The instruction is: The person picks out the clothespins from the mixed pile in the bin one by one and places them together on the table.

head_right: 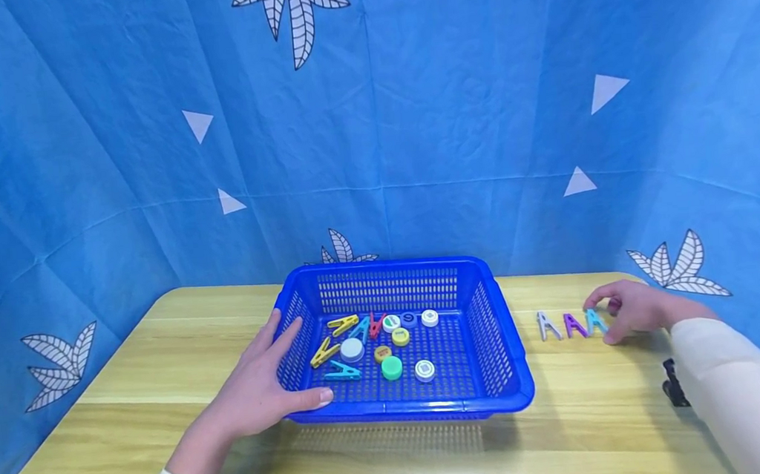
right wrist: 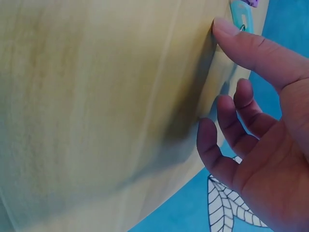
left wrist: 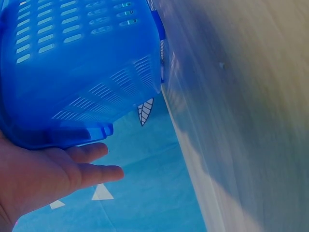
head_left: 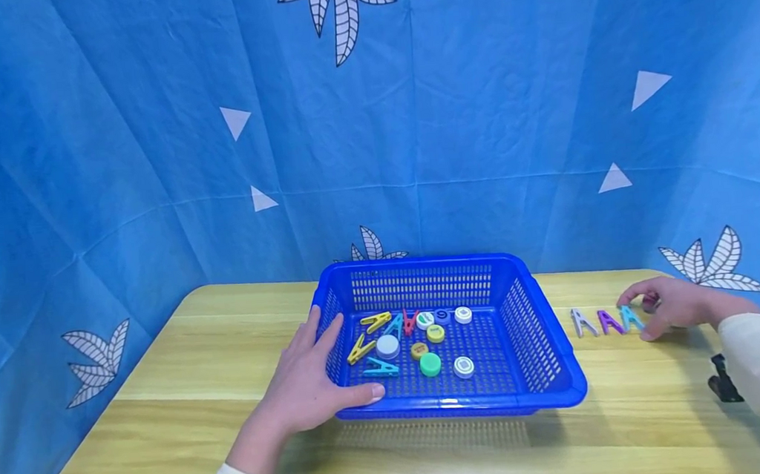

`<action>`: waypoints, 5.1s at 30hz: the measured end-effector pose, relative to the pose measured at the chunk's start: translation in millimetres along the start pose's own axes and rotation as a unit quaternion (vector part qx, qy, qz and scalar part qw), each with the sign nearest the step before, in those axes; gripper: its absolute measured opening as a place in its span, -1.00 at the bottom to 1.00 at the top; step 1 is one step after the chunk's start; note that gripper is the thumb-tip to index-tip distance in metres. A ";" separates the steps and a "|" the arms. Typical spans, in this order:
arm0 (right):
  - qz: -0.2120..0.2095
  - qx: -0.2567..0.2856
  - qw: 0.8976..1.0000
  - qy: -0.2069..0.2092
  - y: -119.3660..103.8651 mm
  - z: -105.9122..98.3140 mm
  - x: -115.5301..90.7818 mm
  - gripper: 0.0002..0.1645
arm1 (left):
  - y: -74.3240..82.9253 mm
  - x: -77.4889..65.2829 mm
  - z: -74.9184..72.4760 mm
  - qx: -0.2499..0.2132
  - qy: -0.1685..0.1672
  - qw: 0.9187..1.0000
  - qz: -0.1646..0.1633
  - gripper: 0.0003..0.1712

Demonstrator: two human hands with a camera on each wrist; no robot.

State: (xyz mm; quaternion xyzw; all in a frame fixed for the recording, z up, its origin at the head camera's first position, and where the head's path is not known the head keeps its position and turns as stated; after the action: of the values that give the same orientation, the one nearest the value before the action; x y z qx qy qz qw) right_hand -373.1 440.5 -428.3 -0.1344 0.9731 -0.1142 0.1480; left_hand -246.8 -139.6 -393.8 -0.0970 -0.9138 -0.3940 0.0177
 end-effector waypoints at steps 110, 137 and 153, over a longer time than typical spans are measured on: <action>-0.192 0.269 0.931 0.153 -266.2 -71.3 45.3 -0.45 | -2.8 -2.5 -7.7 -0.013 -0.013 1.000 0.010 0.44; -0.208 0.334 0.916 0.082 -313.4 -14.9 91.3 -0.38 | -1.3 -2.3 -6.3 -0.005 -0.014 1.000 0.001 0.44; -0.145 0.378 0.914 0.005 -326.5 17.2 107.7 -0.41 | -1.7 -2.7 -11.2 0.002 -0.018 1.000 0.011 0.43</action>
State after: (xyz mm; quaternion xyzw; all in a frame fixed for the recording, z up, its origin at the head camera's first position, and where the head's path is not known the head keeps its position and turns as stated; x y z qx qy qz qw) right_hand -392.3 99.3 -386.4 -0.2074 0.8280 -0.4943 0.1647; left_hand -245.0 -149.3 -387.6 -0.1143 -0.9137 -0.3900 0.0061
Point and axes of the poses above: each hand's wrist, its own x-axis towards the middle knuckle, its own z-axis out of the palm, y = z × x, the point moved 4 cm from there along x, towards the middle knuckle, and after that the axes turned 14 degrees about -x, right-handed, at the moved point
